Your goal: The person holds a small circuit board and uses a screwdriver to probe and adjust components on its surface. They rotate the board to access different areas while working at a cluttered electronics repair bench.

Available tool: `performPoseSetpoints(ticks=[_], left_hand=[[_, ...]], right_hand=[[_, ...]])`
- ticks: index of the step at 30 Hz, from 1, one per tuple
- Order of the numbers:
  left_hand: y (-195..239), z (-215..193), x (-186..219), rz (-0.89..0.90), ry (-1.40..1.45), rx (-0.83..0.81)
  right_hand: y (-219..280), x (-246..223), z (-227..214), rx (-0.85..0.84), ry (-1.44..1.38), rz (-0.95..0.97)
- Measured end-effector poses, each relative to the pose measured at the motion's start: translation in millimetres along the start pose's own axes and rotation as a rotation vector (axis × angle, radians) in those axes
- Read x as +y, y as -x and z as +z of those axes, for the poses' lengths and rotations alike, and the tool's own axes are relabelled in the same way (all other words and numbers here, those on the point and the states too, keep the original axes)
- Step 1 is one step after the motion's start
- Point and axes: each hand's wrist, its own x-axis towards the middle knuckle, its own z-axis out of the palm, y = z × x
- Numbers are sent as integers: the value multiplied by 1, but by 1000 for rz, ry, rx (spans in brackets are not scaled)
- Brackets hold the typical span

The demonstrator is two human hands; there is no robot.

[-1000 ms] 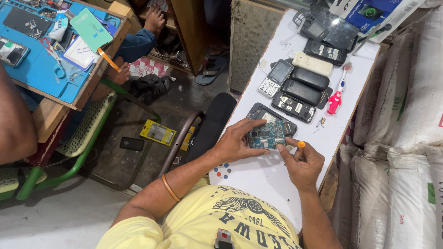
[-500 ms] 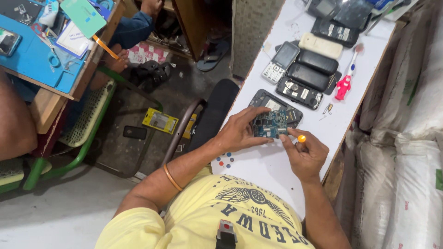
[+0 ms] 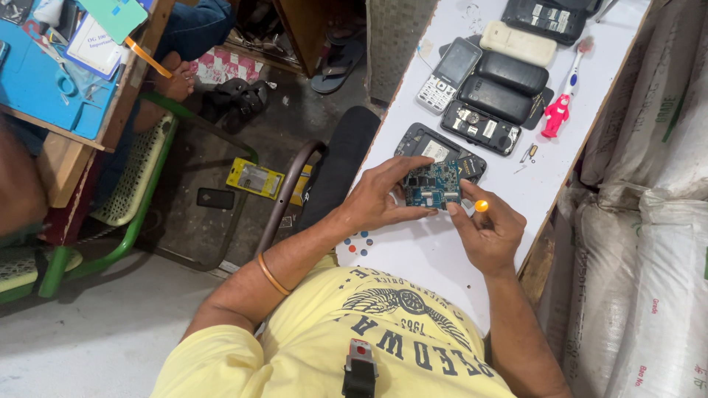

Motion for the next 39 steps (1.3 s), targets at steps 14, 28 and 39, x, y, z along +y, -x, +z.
performPoseSetpoints(ticks=[14, 28, 39], left_hand=[[-1, 0, -2, -13, 12, -4], [-2, -1, 0, 31, -42, -9], [-1, -2, 1, 49, -59, -10]], right_hand=[[-7, -4, 1, 15, -45, 59], [-5, 6, -2, -44, -7, 109], [-7, 6, -3, -108, -112, 156]])
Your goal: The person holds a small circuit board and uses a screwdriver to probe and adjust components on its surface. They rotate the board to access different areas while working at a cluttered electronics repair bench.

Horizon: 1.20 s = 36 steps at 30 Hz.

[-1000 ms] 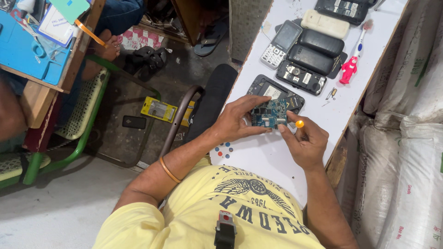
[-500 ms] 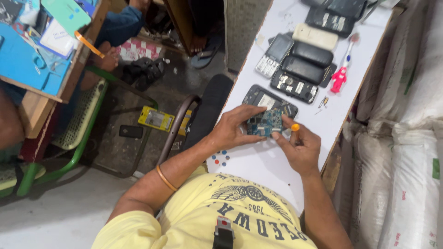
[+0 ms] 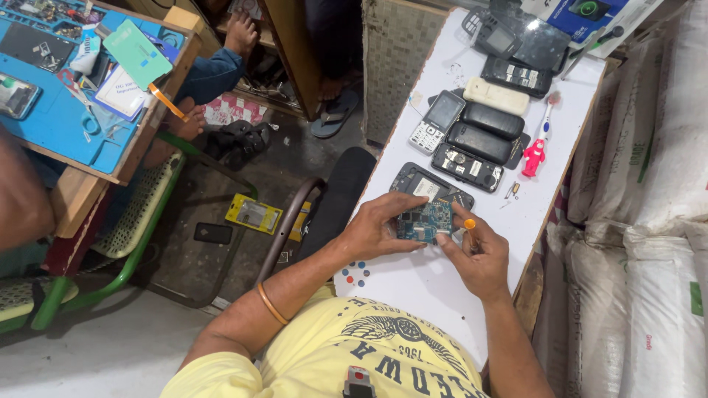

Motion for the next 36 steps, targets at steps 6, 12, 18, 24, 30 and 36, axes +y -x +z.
performPoseSetpoints(ticks=[6, 12, 18, 24, 30, 36], left_hand=[[-2, 0, 2, 16, -16, 21], [0, 2, 5, -158, 15, -22], [3, 1, 11, -4, -107, -31], [-13, -20, 28, 174, -399, -7], [-32, -150, 137, 484, -499, 441], [-6, -217, 147, 376, -796, 817]], right_hand=[[0, 4, 0, -7, 29, 49], [1, -5, 4, 82, 132, -6], [0, -4, 0, 66, -34, 108], [0, 0, -3, 134, -45, 93], [-2, 11, -6, 216, -124, 70], [-5, 8, -11, 251, -191, 163]])
